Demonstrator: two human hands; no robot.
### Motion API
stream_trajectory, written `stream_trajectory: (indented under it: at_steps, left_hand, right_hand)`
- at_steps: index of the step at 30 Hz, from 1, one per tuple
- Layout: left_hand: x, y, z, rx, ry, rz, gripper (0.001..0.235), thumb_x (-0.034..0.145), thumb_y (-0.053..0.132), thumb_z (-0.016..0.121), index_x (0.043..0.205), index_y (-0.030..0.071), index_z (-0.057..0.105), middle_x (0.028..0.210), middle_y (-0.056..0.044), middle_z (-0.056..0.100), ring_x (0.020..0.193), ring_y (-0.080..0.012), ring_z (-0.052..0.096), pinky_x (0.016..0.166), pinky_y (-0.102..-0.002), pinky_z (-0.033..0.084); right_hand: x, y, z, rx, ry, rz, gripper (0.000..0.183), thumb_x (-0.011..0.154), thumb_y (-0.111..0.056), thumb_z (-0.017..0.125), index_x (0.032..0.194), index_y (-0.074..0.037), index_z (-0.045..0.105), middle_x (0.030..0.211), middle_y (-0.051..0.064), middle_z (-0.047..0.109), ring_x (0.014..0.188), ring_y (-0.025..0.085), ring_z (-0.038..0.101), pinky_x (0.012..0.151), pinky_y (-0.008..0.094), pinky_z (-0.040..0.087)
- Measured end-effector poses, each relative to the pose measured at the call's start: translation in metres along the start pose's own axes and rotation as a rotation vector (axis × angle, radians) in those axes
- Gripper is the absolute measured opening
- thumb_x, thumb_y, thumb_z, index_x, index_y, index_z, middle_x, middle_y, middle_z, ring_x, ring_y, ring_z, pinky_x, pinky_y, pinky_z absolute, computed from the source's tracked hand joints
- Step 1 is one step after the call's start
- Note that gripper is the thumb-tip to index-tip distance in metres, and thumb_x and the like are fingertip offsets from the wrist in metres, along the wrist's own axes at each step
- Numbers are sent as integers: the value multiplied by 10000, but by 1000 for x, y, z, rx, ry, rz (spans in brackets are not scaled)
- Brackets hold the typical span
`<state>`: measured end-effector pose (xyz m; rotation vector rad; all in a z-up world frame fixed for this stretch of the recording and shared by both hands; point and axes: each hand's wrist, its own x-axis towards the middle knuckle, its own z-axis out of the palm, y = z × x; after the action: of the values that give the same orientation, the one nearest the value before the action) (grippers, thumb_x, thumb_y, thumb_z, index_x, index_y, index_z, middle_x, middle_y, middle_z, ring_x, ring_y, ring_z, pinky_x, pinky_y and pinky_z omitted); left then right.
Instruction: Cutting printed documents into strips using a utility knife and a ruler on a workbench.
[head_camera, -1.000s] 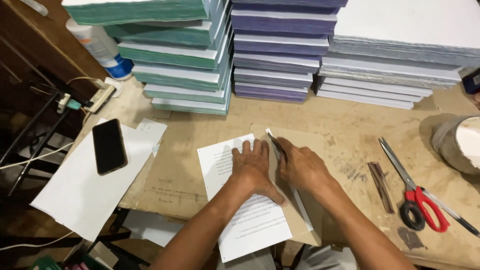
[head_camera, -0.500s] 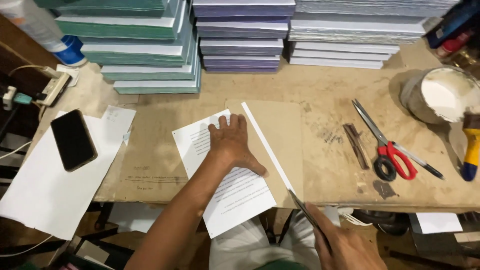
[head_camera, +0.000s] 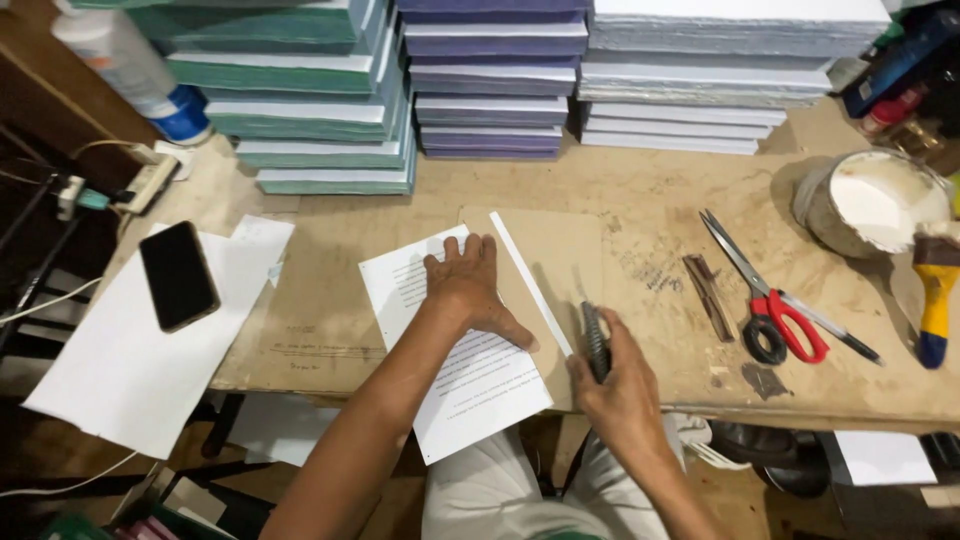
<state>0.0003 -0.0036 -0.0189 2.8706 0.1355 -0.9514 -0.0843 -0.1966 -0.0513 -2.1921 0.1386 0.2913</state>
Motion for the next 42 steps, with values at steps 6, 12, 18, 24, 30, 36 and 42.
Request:
stream_trajectory:
  at_steps: [6,12,18,24,30,36,42]
  left_hand:
    - [2,2,1,22,25,-8,1602,497,797,822,1652,136,-70,1714,-58,21,1575,-361,-26,1261,-572,79]
    - [4,1,2,18,52,2,1620,448,807,822,1645,111,-21,1649,-47,137,1543,-351,70,1243,-570,135]
    - [2,0,2,-6,33,12,1623,471,788,820,1645,111,-72,1698,-62,42,1566,-364,-11,1258,-585,82]
    - [2,-1,2,-6,41,3,1625,453,783,830,1646,136,-64,1707,-55,29,1574,-362,-20,1256,-590,84]
    - [-15,3,-9,-11,29,61,1386,510,721,824,1633,327,115,1610,-126,178,1487,-392,144,1179,-598,252]
    - [-13,6,-11,6,-12,46,1491,519,726,832,1659,345,-51,1694,-146,16,1549,-421,8,1208,-601,215]
    - [-5,0,-3,0,56,56,1505,496,752,833,1647,219,23,1627,-105,168,1491,-382,143,1160,-575,286]
  right_hand:
    - [9,9,3,-28,37,-17,654,859,-234,739,1459,-260,480,1128,84,748,974,280,722,866,434,572]
    - [22,37,16,-134,62,-208,623,910,-13,645,1485,-87,416,1160,169,743,642,244,751,570,404,726]
    - [21,9,-20,13,-35,117,542,960,-143,631,1463,-256,466,1170,145,784,615,219,676,601,402,640]
    - [5,8,-10,-55,-47,124,743,831,-319,789,1496,-294,459,1337,85,708,1067,249,774,925,481,655]
    - [13,2,-27,-18,-175,211,713,856,-155,781,1481,-292,467,1331,78,708,1114,255,758,989,466,643]
    - [21,-1,-29,-115,-220,161,830,824,-208,819,1528,-282,385,1441,61,625,1240,265,674,1085,495,563]
    - [27,20,-32,-77,-98,117,751,851,-58,702,1501,-288,404,1455,124,615,1174,347,721,1026,596,574]
